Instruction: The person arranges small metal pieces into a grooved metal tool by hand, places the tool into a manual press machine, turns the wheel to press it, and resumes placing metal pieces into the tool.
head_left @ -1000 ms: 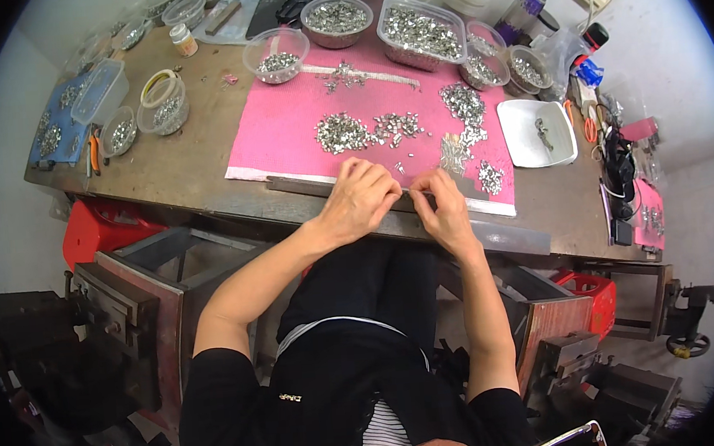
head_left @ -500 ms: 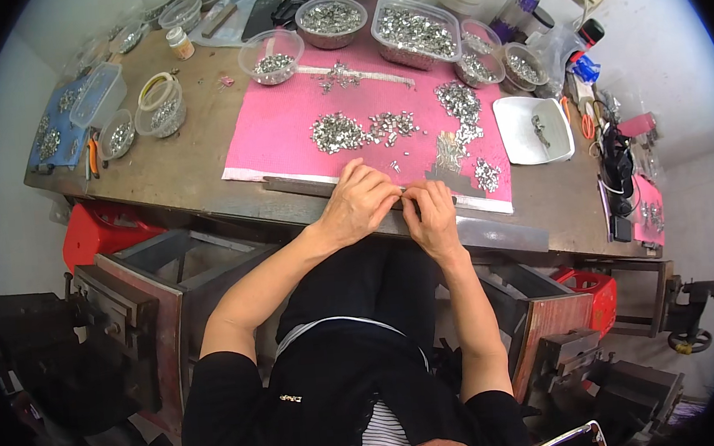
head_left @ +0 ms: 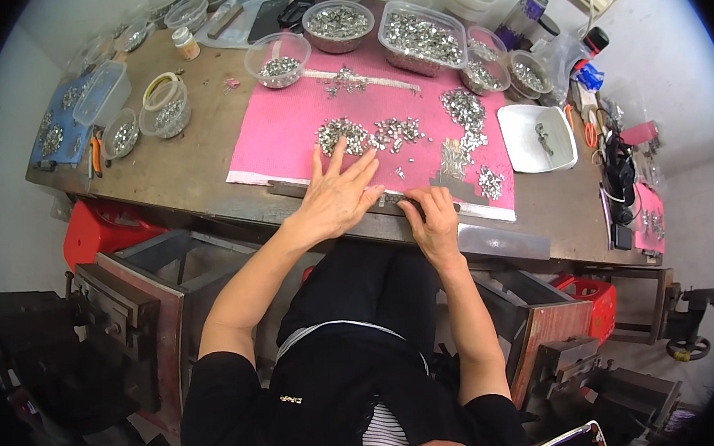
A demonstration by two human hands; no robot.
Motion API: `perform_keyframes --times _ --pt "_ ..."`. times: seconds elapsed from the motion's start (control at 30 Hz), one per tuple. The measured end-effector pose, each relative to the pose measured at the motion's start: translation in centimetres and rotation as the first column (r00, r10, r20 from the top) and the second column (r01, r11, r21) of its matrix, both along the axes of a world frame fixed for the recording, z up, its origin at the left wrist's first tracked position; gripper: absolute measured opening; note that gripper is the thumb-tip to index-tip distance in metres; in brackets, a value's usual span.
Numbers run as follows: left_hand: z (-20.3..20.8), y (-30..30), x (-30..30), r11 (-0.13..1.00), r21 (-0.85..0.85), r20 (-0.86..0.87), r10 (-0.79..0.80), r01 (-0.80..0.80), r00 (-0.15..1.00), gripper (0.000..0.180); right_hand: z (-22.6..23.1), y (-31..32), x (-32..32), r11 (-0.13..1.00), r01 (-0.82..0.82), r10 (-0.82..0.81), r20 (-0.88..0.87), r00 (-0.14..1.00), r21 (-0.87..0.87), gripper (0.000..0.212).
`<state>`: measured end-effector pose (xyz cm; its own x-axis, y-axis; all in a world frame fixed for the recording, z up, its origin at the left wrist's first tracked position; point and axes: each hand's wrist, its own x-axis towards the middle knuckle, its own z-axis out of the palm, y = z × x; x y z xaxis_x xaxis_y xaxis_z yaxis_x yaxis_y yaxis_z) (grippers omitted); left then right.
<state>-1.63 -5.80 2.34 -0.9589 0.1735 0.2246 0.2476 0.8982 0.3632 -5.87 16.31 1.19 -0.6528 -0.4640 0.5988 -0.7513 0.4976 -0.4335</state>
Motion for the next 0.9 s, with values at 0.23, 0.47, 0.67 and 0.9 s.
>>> perform_keyframes --times 0.23,0.47,0.67,0.9 --pt "0.0 -2.0 -0.2 0.967 0.255 -0.24 0.065 -0.002 0.969 0.024 1.5 -1.2 -2.5 0.998 -0.058 0.058 -0.005 0.998 0.004 0.015" --pt "-0.5 -1.8 -2.6 0.976 0.201 -0.298 0.145 -0.086 0.944 0.009 1.1 -4.6 -4.7 0.979 -0.142 0.131 0.079 0.988 0.147 0.011" --pt "-0.9 -1.6 -4.0 0.981 0.194 -0.305 0.031 0.03 0.952 0.009 0.8 -5.3 -4.7 0.977 -0.108 0.094 0.089 0.992 0.182 0.008" --pt "-0.9 -1.4 -4.2 0.988 0.146 -0.34 0.012 0.041 0.94 0.007 0.5 -4.4 -5.7 0.985 -0.125 0.114 0.094 0.989 0.118 0.007"
